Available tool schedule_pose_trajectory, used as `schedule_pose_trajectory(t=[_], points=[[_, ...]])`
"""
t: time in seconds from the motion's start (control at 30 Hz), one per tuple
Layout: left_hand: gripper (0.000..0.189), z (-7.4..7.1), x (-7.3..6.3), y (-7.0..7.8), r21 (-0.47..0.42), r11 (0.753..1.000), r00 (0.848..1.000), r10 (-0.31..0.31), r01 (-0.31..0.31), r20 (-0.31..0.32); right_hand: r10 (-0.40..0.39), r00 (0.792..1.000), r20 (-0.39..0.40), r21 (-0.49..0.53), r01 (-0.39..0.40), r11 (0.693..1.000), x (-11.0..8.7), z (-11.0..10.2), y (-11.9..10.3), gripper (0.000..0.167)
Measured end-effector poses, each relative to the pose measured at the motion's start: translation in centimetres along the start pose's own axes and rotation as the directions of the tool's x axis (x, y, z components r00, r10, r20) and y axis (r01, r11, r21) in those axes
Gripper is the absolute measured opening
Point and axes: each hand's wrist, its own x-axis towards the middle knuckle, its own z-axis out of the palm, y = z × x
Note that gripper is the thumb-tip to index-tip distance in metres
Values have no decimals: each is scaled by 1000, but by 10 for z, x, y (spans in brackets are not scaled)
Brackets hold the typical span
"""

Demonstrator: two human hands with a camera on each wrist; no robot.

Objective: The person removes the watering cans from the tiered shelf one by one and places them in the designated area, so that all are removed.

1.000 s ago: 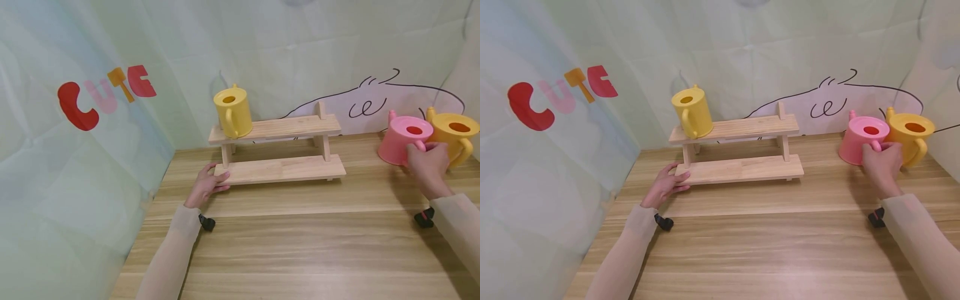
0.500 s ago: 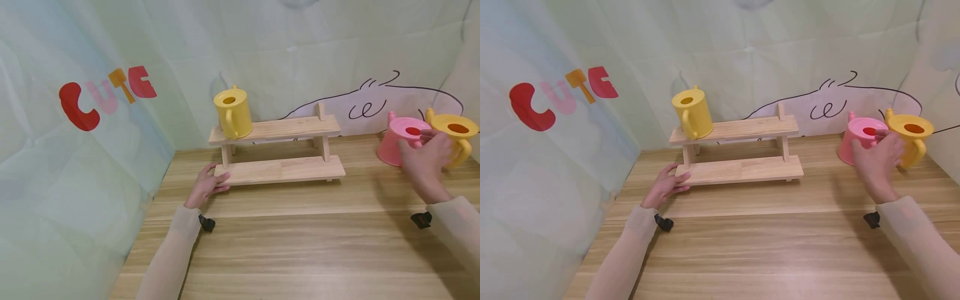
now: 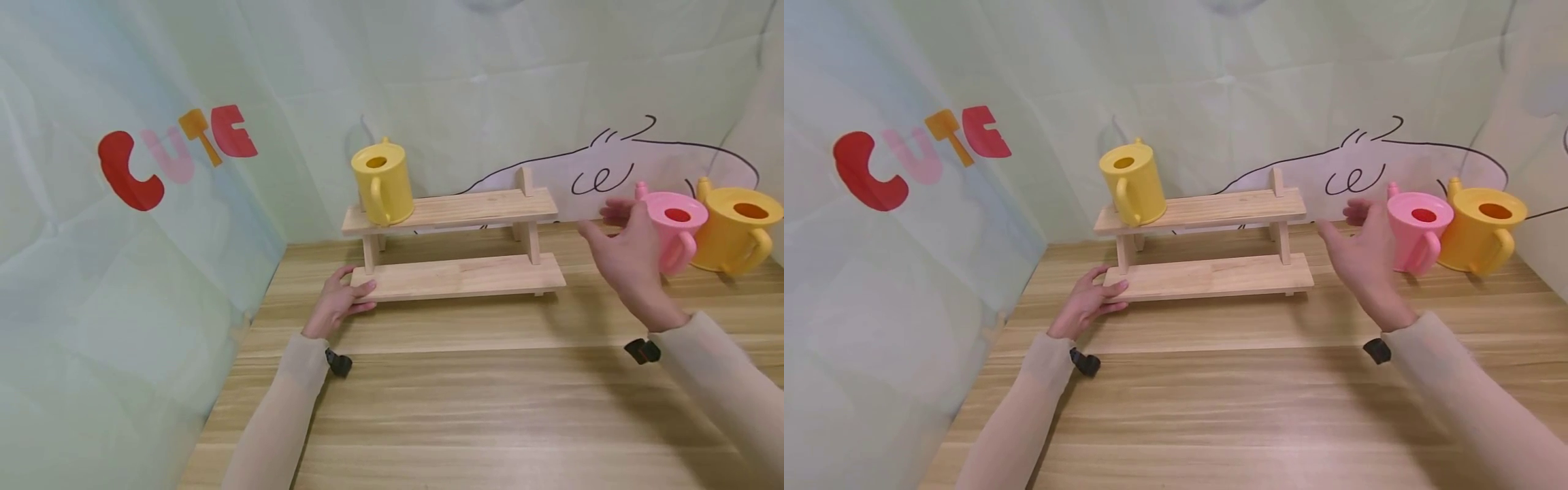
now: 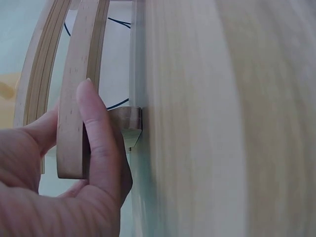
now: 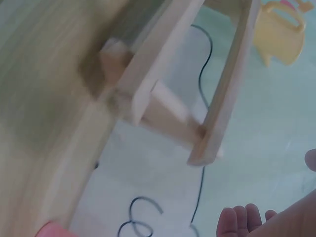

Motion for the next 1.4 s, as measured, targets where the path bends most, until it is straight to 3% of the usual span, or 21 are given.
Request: schedule_pose_trajectory(t=[0.33, 0.57, 0.7, 1.13, 1.4], points=[[81, -1, -2, 4, 6, 1000, 1000, 5, -5, 3, -131, 985, 112, 110, 119, 987, -11, 45, -47, 70], [81, -1, -2, 3, -5, 1000, 1000, -1, 1, 15, -207, 959, 194, 201, 168, 965, -18, 78, -75, 67], [82, -1, -3, 3, -7, 1000, 1000, 2, -2, 12, -232, 944, 235, 257, 170, 952, -18, 98, -88, 62], [80, 0, -4, 3, -23, 1000, 1000, 7, -7, 9, -281, 900, 333, 293, 185, 938, -22, 162, -133, 65], [80, -1, -4, 2, -24, 1000, 1000, 7, -7, 7, -290, 888, 358, 303, 183, 935, -15, 197, -146, 61]])
